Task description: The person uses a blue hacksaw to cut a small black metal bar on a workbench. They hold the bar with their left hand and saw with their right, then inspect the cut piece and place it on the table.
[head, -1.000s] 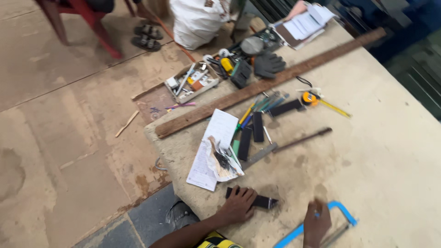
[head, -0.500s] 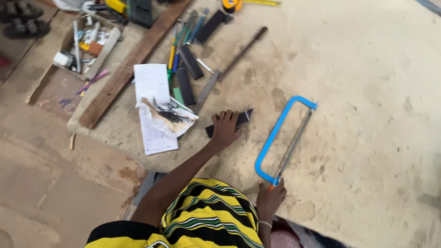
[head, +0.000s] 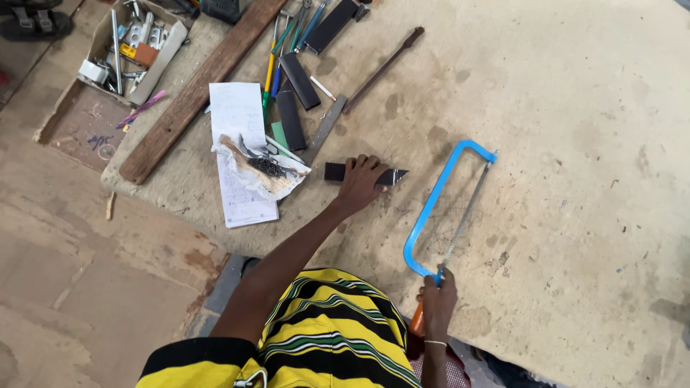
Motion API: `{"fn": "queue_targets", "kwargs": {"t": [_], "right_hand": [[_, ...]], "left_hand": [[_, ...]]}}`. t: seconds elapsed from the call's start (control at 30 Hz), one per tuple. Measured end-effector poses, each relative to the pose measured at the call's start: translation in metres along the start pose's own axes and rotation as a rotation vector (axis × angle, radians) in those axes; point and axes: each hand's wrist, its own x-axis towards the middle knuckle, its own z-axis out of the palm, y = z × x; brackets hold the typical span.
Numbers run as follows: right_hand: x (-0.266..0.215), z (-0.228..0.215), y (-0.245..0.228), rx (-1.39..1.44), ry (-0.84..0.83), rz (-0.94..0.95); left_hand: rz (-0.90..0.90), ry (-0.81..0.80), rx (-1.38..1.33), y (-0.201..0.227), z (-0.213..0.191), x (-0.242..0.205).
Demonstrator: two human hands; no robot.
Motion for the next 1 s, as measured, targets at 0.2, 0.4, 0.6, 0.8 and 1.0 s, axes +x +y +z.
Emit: {"fn": "queue_targets", "kwargs": {"t": [0.2,0.4,0.6,0.8,1.0], "right_hand": [[-0.017,0.012,-0.034,0.38,-0.348,0.012],[-0.012,0.041,-0.056,0.298,-0.468,0.032],[-0.006,0.07,-0.082,0.103,-0.494,-0.023],[-0.001,0.083,-0.08,0.022,-0.462,-0.107],[-0.003,0.09,-0.067,-0.017,-0.438,-0.163]], "left_hand": [[0.083,0.018,0.183,0.0,-0.009,-0.005],[0.124,0.013,0.224,0.0,-0.013,-0.003],[0.142,0.018,0.269,-0.001,-0.011,-0.004],[0.129,0.011,0.243,-0.004,-0.002,-0.002],[0.115,-0.028,0.265,-0.004,-0.001,-0.002]]}}
